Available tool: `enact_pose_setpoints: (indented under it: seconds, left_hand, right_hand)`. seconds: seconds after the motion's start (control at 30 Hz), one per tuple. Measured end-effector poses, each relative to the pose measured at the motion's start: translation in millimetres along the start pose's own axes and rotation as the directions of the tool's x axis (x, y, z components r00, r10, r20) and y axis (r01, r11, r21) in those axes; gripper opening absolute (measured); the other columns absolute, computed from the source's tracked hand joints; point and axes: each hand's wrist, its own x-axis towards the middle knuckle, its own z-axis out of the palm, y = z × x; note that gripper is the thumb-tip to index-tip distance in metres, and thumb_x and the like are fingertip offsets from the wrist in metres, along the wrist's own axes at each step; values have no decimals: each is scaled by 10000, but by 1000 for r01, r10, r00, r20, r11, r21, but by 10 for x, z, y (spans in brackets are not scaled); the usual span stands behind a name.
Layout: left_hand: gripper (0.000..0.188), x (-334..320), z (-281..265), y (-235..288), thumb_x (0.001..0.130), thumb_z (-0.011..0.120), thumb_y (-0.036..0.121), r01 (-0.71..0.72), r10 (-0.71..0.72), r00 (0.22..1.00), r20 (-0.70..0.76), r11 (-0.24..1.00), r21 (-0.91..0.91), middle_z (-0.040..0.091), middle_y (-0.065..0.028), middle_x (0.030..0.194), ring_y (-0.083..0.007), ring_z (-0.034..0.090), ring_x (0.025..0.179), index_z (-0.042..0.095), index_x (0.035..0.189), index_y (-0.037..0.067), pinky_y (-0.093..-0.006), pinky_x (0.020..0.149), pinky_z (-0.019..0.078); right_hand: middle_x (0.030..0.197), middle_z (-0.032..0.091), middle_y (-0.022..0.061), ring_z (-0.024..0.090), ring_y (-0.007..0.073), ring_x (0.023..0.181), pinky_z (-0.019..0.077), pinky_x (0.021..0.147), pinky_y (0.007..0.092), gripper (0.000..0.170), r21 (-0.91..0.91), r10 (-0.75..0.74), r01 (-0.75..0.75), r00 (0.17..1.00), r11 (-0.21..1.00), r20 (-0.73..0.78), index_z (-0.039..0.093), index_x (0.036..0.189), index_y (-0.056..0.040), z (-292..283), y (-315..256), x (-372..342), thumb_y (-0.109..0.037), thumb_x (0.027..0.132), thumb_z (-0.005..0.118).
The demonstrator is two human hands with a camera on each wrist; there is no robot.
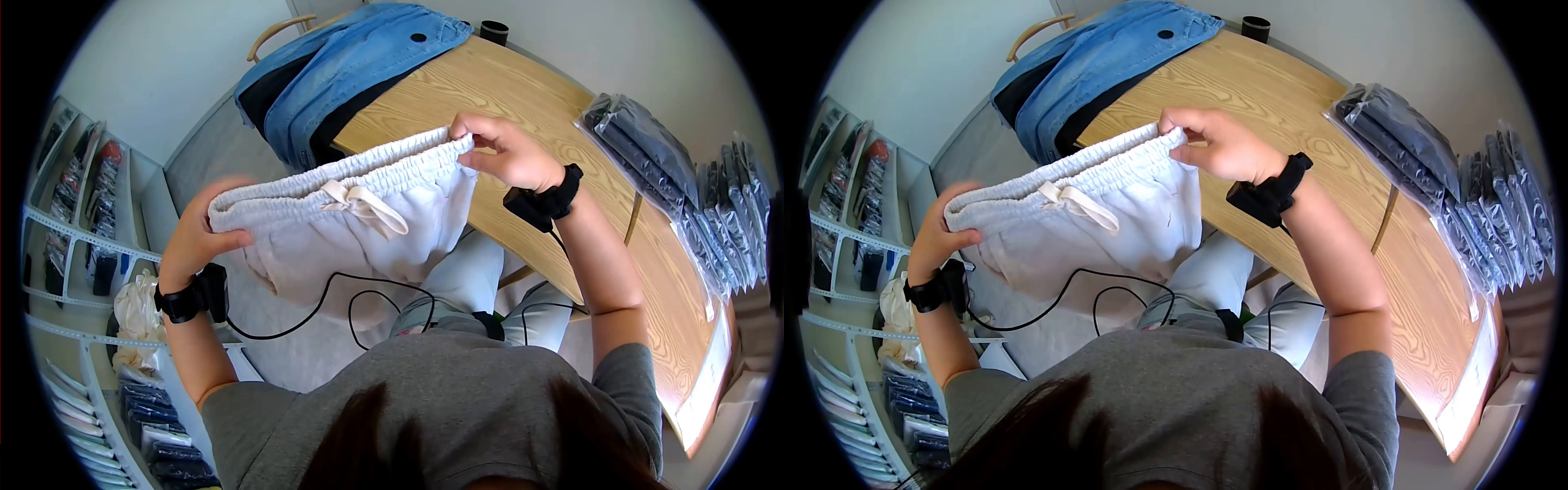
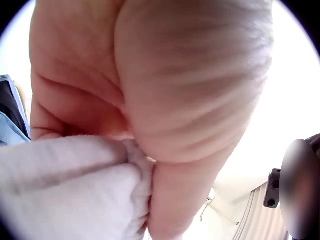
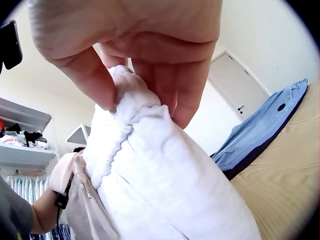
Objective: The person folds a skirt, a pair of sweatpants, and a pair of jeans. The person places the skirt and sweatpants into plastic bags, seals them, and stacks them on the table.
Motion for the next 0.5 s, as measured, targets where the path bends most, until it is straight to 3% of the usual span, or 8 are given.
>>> enact_pose_setpoints:
  seconds: [0.03, 0.07, 0.2, 0.27, 0.33, 0.37, 0.43, 0.5]
  left_hand:
    - [574, 0, -71, -90, 668, 808, 225, 43, -47, 996, 77, 998, 51, 618, -38, 992, -128, 557, 919, 570, 1144, 11, -265, 835, 437]
    - [574, -30, -109, -156, 668, 808, 225, 44, -48, 996, 79, 998, 51, 618, -38, 992, -128, 557, 919, 570, 1144, 11, -265, 835, 437]
    - [497, -52, -94, -269, 741, 760, 279, 39, -48, 999, -19, 942, -333, 642, -54, 981, -120, 576, 881, 593, 1092, -31, -272, 807, 453]
    - [474, 50, -9, -292, 777, 731, 287, -10, -28, 996, -80, 901, -434, 648, -58, 991, -119, 583, 869, 592, 1097, -33, -272, 793, 459]
    - [409, 411, 153, -243, 830, 679, 288, 28, -59, 963, -264, 992, -122, 662, -66, 979, -126, 599, 843, 606, 1067, -36, -277, 757, 471]
    - [409, 551, 211, -331, 830, 679, 288, 23, -53, 963, -264, 993, -117, 662, -66, 979, -126, 599, 843, 606, 1067, -36, -277, 757, 471]
    - [374, 799, 351, -489, 860, 642, 280, -21, 29, 930, -366, 999, 26, 675, -91, 922, -147, 616, 814, 610, 1032, -51, -295, 730, 480]
    - [367, 929, 480, -450, 858, 640, 280, -14, 39, 887, -461, 998, 58, 677, -120, 897, -179, 628, 807, 610, 1017, -49, -307, 728, 482]
  right_hand:
    - [1036, 556, 27, 526, 127, 962, 441, 820, 275, 188, 1, 2, -2, 1000, 1000, -1, 494, 973, -49, 4, 12, -14, 48, 834, 577]
    - [998, 542, 9, 521, 117, 937, 435, 800, 266, 193, 193, 18, -17, 1000, 981, -3, 488, 990, -50, 12, 33, -31, 45, 843, 569]
    - [936, 558, -1, 537, 83, 870, 441, 766, 228, 201, 614, -54, 88, 996, 784, -74, 488, 1044, -48, 44, 134, -7, 7, 862, 556]
    - [939, 568, 11, 545, 89, 860, 447, 762, 231, 249, 639, 12, 81, 990, 765, -140, 486, 1092, -50, 107, 129, 99, 9, 861, 555]
    - [937, 599, 55, 575, 114, 817, 472, 717, 245, 384, 595, 181, 6, 950, 804, -254, 465, 1214, -32, 126, 245, 231, 8, 844, 559]
    - [937, 599, 55, 575, 114, 817, 472, 717, 245, 384, 594, 176, 13, 949, 804, -260, 465, 1214, -32, 181, 293, 267, 8, 844, 559]
    - [925, 613, 73, 586, 135, 785, 481, 674, 256, 423, 453, 358, -143, 825, 880, -436, 455, 1232, 6, 284, 374, 382, -13, 826, 570]
    - [914, 637, 118, 609, 169, 757, 492, 652, 287, 393, 443, 352, -111, 785, 890, -510, 481, 1179, 49, 406, 449, 459, -41, 811, 583]
